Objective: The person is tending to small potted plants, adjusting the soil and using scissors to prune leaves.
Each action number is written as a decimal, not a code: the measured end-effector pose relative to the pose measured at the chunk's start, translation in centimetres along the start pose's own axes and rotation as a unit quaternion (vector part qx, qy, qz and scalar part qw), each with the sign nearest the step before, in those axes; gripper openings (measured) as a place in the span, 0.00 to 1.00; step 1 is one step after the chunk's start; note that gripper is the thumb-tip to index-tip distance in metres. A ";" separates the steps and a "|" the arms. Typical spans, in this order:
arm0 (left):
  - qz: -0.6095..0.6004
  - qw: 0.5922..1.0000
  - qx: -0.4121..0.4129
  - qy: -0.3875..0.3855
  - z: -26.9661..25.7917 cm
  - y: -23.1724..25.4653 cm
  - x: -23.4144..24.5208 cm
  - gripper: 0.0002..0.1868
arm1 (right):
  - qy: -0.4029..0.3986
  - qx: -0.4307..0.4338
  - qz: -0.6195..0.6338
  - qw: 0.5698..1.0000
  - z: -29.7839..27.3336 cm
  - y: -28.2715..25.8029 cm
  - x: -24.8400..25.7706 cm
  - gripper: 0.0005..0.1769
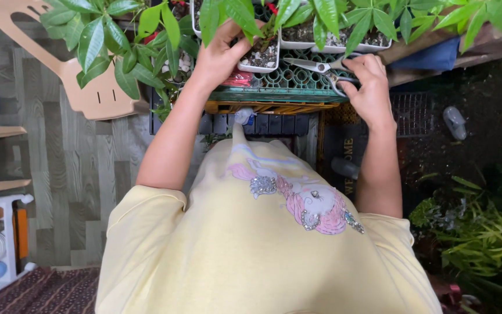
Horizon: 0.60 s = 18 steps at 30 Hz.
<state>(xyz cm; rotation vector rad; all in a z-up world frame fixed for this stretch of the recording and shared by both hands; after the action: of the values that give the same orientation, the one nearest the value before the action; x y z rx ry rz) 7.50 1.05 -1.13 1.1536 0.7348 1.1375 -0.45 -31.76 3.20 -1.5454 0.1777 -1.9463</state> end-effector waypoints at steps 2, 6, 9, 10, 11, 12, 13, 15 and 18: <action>0.029 1.000 -0.009 0.003 0.0 0.1 0.1 0.17 | 0.019 0.019 -0.028 0.999 0.7 -2.1 0.6 0.24; 0.070 0.996 -0.050 0.016 -0.1 0.0 0.1 0.16 | 0.075 0.056 0.064 0.994 2.1 -5.0 -0.2 0.18; 0.046 0.998 -0.040 0.020 0.0 0.3 -0.1 0.16 | 0.071 0.059 0.193 0.977 4.2 -7.1 -3.0 0.13; 0.047 0.998 -0.042 0.022 0.0 0.6 -0.1 0.16 | 0.071 0.062 0.193 0.977 5.0 -7.4 -4.0 0.13; 0.059 0.997 -0.050 0.029 0.0 0.8 -0.2 0.15 | 0.081 0.056 0.227 0.969 5.8 -7.6 -4.9 0.12; 0.071 0.995 -0.056 0.036 -0.2 1.1 -0.2 0.15 | 0.089 0.049 0.261 0.960 6.6 -7.8 -5.9 0.11; 0.071 0.995 -0.057 0.040 -0.2 1.2 -0.2 0.15 | 0.086 0.052 0.261 0.960 7.0 -8.0 -6.3 0.11; 0.071 0.993 -0.086 0.043 -0.3 1.6 -0.1 0.14 | 0.070 0.012 0.368 0.927 8.0 -7.9 -7.3 0.08; 0.102 0.991 -0.078 0.046 -0.2 0.5 0.0 0.12 | 0.074 0.028 0.389 0.918 8.6 -7.8 -7.9 0.06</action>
<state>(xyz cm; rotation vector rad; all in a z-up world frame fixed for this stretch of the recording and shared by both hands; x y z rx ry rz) 7.20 1.07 -0.70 1.0662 0.5959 1.4028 5.20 -18.89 2.99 -1.0439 0.6836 -1.3964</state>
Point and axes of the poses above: each hand's wrist, its own z-axis towards the middle knuckle, its own x-axis out of the back of the hand, y = z × x, the point moved 4 cm from there along z, towards the middle knuckle, and after that the axes turned 3 degrees about -x, right-handed, at the moved point
